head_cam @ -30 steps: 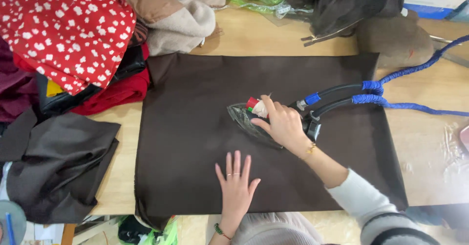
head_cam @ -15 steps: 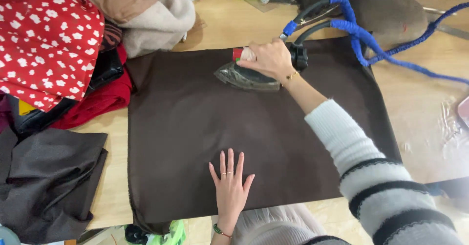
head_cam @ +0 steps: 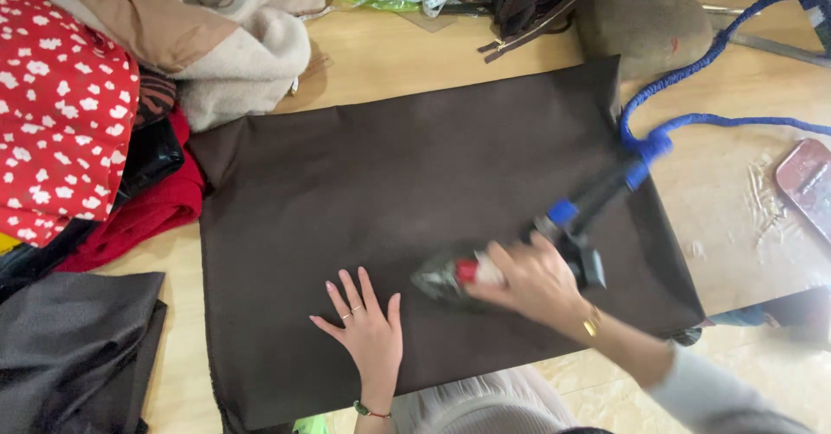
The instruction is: Ironing a piece of brown fabric on a workbench using a steam iron
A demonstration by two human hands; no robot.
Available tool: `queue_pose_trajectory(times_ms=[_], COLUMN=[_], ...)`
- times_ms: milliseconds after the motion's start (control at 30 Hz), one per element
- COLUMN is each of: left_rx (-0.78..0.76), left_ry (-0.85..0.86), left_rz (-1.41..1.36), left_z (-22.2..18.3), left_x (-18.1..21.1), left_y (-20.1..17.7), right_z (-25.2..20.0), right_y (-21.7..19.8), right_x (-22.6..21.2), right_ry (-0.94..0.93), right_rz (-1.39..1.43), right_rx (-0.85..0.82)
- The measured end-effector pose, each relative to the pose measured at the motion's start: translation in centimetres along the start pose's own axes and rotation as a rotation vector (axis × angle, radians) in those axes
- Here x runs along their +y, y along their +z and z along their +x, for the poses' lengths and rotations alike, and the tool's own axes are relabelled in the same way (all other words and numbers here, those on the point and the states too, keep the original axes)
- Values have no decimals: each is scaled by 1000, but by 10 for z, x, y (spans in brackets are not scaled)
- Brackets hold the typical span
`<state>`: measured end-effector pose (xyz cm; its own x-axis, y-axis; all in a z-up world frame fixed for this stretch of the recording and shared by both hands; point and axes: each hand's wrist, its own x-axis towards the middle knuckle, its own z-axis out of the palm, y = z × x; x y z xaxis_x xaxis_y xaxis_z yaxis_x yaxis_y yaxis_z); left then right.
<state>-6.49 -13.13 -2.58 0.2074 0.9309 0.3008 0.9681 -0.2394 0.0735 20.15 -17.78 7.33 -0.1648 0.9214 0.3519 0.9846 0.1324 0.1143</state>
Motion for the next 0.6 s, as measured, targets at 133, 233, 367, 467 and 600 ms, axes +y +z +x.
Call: queue_pose_trajectory(times_ms=[133, 233, 367, 467, 600], left_rx=[11, -19, 38, 23, 14], left_ry=[27, 37, 53, 46, 50], left_rz=[16, 26, 10, -37, -55], left_z=[9, 9, 9, 7, 8], left_x=[-10, -13, -12, -13, -14], left_y=[4, 4, 4, 8, 7], right_z=[-47, -53, -20, 35, 97], right_y=[-24, -13, 17, 36, 75], right_x=[0, 20, 57, 95, 153], right_ry=[57, 14, 0, -5, 24], right_rz=[86, 41, -174, -209, -258], right_rx=[-171, -117, 12, 7, -35])
